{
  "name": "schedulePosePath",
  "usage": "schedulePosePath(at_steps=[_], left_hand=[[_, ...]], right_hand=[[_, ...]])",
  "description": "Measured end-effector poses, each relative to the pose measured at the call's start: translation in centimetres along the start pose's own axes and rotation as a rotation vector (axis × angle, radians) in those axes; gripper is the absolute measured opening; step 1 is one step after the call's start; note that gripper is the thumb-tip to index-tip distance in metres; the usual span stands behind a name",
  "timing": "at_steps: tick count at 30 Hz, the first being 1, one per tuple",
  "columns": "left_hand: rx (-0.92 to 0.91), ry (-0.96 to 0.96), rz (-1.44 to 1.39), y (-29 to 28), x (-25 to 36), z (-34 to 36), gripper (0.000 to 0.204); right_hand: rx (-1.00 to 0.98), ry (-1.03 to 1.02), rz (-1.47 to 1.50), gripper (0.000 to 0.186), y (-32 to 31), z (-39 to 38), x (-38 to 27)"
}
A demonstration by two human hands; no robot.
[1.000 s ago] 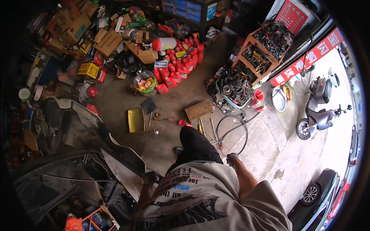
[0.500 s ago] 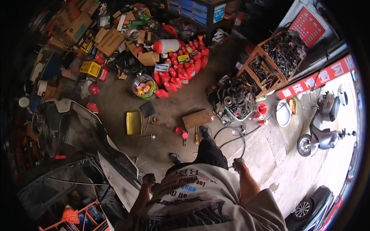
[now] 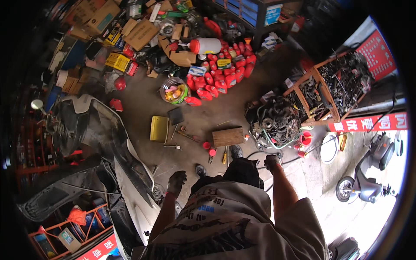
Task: Inspecting and manipulating the internal components of a motorcycle storage area.
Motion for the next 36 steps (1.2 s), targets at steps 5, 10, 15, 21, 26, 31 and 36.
schedulePosePath(at_steps=[5, 10, 15, 21, 26, 31, 36], left_hand=[[0.012, -0.047, 0.249, -3.4, -13.6, -1.9, 0.021], [0.102, -0.44, -0.019, -6.7, -20.8, -6.1, 0.017], [0.223, -0.546, -0.237, -7.7, -23.2, -7.6, 0.015], [0.112, -0.433, -0.176, -8.4, -21.9, -4.6, 0.026], [0.054, -0.288, -0.112, -8.9, -17.1, -1.7, 0.027], [0.046, -0.334, -0.09, -9.1, -16.0, -0.8, 0.029], [-0.02, -0.269, -0.026, -8.4, -16.3, -1.9, 0.028]], right_hand=[[-0.015, -0.027, -0.035, 0.016, 3.2, 0.3, -2.7], [0.04, -0.032, -0.089, 0.015, 4.9, 0.7, -0.4], [0.012, -0.012, -0.091, 0.013, 6.2, -0.2, 1.6], [0.008, 0.002, -0.076, 0.01, 8.1, -2.6, 2.1], [0.043, -0.044, -0.176, 0.015, 8.5, -3.2, 2.7], [0.011, -0.088, -0.325, 0.013, 9.0, -3.8, 2.9], [0.041, -0.051, -0.331, 0.016, 9.4, -4.7, 2.7]])
Point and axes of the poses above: each hand's wrist, its own z-axis towards the middle knuckle, its own y-axis out of the palm, x = y × z, the point moved 6 cm from there along z, towards the middle knuckle, and after that the axes turned 1 degree about x, right-handed, at the moved point
